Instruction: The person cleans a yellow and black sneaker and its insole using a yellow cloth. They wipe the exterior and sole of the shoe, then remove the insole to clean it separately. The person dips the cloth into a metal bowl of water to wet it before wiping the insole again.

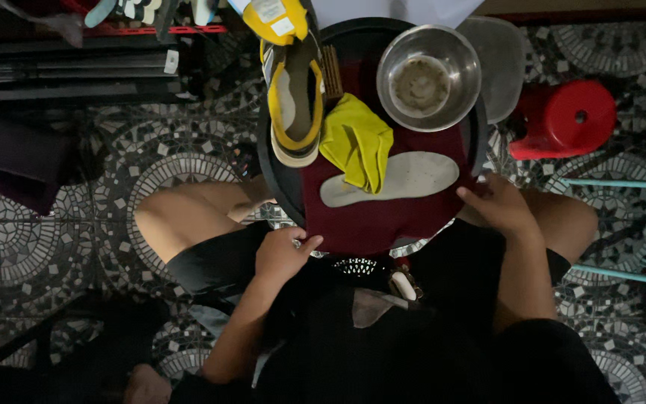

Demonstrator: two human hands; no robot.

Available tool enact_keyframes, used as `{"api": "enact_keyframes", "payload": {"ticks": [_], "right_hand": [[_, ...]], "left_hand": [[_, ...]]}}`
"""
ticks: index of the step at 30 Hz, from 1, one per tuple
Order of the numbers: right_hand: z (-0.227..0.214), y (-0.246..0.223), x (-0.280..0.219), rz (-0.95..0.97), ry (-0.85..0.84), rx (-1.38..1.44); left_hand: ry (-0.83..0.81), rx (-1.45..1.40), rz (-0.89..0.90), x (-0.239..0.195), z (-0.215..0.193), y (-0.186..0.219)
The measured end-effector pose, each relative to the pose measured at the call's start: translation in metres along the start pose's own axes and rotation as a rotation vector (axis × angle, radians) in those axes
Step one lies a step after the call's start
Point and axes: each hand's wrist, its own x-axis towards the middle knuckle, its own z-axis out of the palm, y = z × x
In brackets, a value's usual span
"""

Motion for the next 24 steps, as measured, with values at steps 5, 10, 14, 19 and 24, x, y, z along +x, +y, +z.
{"api": "enact_keyframes", "payload": {"ticks": [5,10,14,19,24], "right_hand": [[-0.002,0.001,-0.021,0.126,-0.141,0.045],[-0.003,-0.005,-0.027,0.105,-0.115,-0.101],[0.005,0.006,-0.012,0.045,-0.082,-0.352],[0.008,-0.035,-0.033,-0.323,0.339,-0.263],[0.011,-0.147,-0.051,-0.653,0.327,-0.081]], "left_hand": [[-0.024,0.044,-0.038,-0.001,-0.008,-0.009],[-0.078,0.153,-0.129,-0.004,-0.014,0.000],[0.146,0.198,-0.056,-0.009,-0.034,0.013],[0.600,-0.034,0.354,-0.001,-0.089,0.076],[0.548,0.080,0.513,0.060,-0.098,0.096]]}}
